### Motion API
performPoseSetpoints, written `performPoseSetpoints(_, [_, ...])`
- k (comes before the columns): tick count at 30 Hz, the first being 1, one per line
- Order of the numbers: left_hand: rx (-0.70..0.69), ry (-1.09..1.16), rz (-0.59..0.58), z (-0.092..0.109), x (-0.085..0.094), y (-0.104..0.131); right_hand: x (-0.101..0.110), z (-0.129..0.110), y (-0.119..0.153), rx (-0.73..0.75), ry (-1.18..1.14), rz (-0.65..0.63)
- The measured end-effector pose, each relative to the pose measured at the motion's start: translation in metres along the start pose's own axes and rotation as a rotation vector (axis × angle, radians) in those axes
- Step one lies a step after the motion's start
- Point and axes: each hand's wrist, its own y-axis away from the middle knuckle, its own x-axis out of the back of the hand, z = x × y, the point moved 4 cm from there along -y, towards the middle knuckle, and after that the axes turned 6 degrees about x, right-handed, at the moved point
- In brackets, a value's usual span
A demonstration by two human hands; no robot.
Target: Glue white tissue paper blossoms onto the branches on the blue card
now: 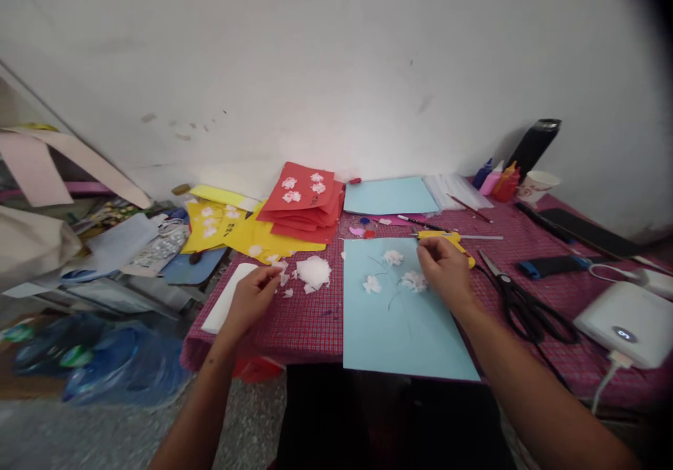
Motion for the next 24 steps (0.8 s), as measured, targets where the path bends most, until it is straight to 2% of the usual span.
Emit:
performPoseSetpoints(3, [-0.123,-0.224,-0.129,0.001,-0.001,0.014,0.000,-0.003,0.000,0.009,0.013,-0.001])
performPoseSetpoints(5, [-0.175,-0.327,-0.163,0.005,-0.007,0.018,0.001,-0.003,0.001,0.006,0.028,0.007])
performPoseSetpoints(10, [-0.234,-0.472,-0.169,0.014,-0.014,0.016,0.002,0.002,0.001,0.003,0.035,0.026])
performPoseSetpoints(15, [-0.263,-0.388,-0.064,0.037,-0.010,0.003,0.001,0.001,0.000,0.039,0.024,0.027])
performPoseSetpoints(18, [-0.302,-0.351,-0.051,0.065,-0.032,-0.012,0.001,-0.001,-0.001,0.052,0.027,0.025])
performPoseSetpoints(21, [-0.358,-0.309,-0.089,0.094,-0.071,-0.033,0.001,0.001,-0.001,0.030,0.017,0.030])
performPoseSetpoints(24, [-0.380,-0.301,-0.180,0.108,-0.105,-0.055,0.003,0.003,-0.001,0.005,0.023,0.037])
